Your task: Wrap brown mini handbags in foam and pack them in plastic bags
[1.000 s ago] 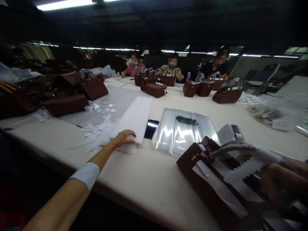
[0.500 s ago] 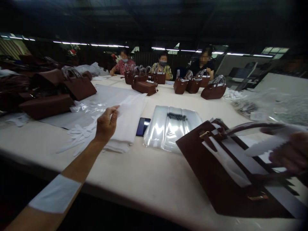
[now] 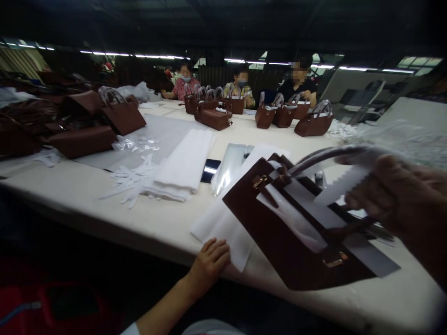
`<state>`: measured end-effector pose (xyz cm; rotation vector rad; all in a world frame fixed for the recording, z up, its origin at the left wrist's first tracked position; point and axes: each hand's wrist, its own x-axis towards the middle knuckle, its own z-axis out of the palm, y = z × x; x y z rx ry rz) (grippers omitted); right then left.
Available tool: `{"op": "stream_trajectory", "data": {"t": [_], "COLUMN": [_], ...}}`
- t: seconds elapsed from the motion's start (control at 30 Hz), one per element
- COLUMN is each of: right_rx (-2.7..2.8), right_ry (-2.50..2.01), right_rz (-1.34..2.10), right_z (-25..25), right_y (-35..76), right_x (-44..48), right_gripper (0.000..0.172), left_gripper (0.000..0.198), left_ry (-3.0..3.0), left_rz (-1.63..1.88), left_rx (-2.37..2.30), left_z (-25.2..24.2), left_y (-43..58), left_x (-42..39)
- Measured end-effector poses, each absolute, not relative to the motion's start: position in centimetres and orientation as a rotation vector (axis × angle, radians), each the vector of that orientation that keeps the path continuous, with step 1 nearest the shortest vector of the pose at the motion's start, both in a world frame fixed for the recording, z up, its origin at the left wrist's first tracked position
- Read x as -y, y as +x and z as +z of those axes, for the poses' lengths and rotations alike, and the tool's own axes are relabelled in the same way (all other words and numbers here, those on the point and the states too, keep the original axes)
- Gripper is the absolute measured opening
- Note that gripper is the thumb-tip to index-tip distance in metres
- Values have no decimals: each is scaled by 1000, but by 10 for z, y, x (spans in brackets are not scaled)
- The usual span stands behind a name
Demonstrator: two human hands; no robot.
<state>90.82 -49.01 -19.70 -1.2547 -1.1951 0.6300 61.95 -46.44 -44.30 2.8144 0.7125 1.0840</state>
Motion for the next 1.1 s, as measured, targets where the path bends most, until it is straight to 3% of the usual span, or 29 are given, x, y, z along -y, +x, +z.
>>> {"op": "stream_trajectory", "data": {"t": [0.13, 0.4, 0.83, 1.03, 1.1], "right_rx": [1275, 1726, 1778, 2049, 2086], "right_ry": [-1193, -1357, -1412, -1483, -1482], "right_rz": [886, 781, 768, 518, 409], "right_z": [-208, -222, -220, -216, -212], "right_y": [874, 828, 785, 797, 803], "right_x": [469, 445, 432, 437, 442], "right_gripper": [24, 35, 34, 37, 46], "left_gripper": [13, 10, 11, 30, 37], "left_ry": [2756, 2641, 2504, 2423, 2383], "left_rz": [1159, 1247, 1149, 1099, 1112], "left_rx": [-727, -771, -731, -704, -701], "left_z": [-452, -458, -454, -451, -450], "left_y": [614, 616, 611, 605, 603], "left_x": [467, 467, 466, 467, 468]}}
